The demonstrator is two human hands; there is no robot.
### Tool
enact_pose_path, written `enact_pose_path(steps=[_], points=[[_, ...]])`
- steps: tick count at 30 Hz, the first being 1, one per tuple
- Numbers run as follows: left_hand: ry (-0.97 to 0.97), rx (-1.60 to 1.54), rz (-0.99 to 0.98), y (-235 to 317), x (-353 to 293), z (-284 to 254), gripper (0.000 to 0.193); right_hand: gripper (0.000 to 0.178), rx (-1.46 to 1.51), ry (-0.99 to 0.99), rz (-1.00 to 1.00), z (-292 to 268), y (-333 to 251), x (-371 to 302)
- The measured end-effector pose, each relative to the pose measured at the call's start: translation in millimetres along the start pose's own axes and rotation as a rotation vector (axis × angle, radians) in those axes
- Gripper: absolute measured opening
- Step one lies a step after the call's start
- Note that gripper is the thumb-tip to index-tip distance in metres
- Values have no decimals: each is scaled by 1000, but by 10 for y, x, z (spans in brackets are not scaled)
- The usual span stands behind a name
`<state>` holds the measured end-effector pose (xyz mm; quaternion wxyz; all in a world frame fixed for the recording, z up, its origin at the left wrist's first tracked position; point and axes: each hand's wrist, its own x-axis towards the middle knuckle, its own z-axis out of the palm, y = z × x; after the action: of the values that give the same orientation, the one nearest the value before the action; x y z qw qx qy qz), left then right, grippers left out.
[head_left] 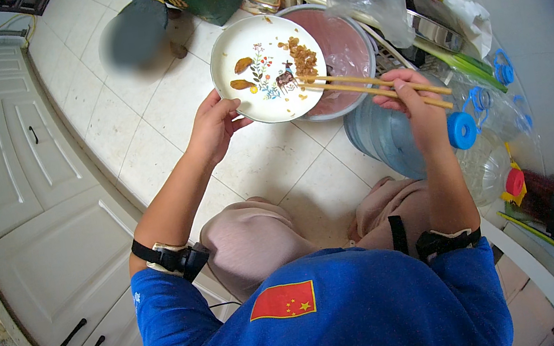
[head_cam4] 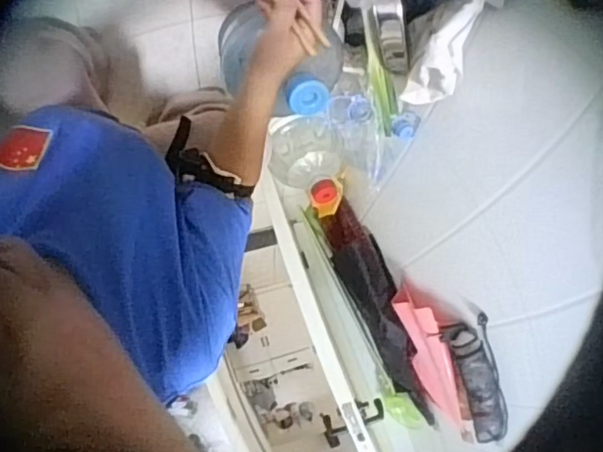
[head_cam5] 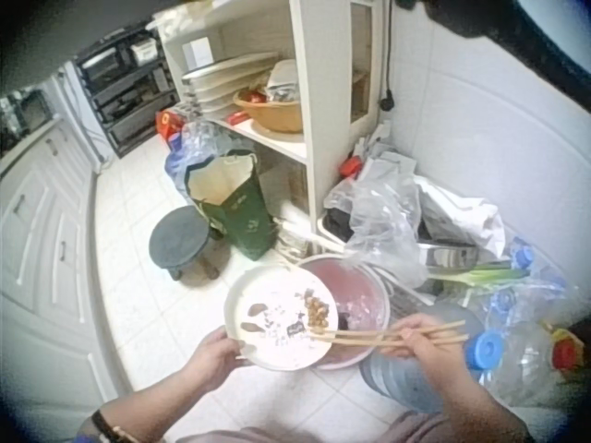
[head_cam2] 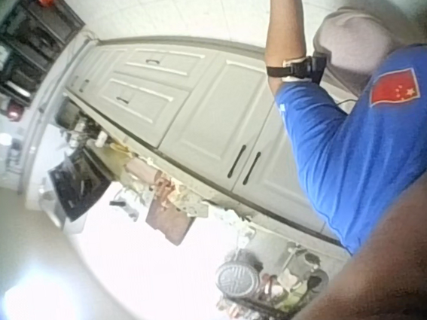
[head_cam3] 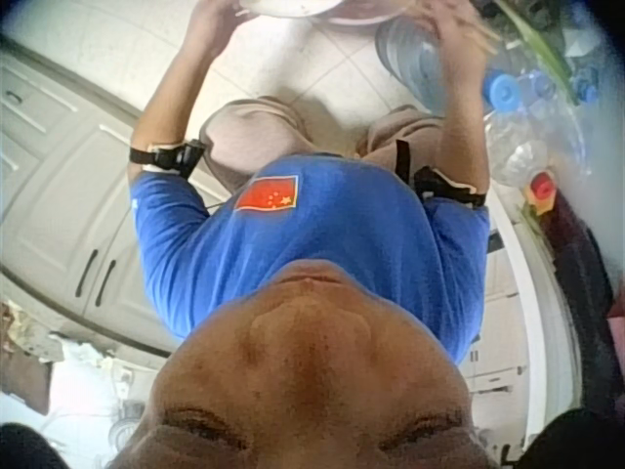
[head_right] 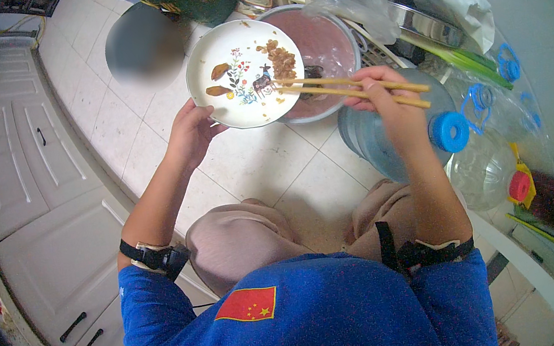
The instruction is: The person scrapes leftover food from a plate into a bin using chopsticks, then rinses and scrubs the plate under running water with a sponge, and places the clean plate on the counter. The person also handles a ladle and a strainer on the countertop.
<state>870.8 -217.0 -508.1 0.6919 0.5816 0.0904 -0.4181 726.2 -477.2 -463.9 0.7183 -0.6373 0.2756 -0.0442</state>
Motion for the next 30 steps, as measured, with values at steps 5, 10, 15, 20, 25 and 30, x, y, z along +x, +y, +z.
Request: enact_pose_path(steps=[5, 10, 15, 20, 25, 30], points=[[9, 18, -6, -13, 11, 36, 34, 20, -8, -120, 66, 45, 53, -30], [29, 33, -3, -32, 7, 18, 34, 21, -137, 28, -48, -48, 41, 19], [31, 18, 6, -35, -1, 17, 35, 21, 50, -74, 51, -25, 25, -62], [35, 49, 31, -39, 13, 24, 36, 21, 10, -87, 142, 17, 51, -76], [50, 32, 12, -40, 33, -9, 37, 21, -91, 81, 28, -66, 34, 30], [44, 14, 19, -24, 33, 0, 38, 20, 43, -120, 115, -47, 10, -35]])
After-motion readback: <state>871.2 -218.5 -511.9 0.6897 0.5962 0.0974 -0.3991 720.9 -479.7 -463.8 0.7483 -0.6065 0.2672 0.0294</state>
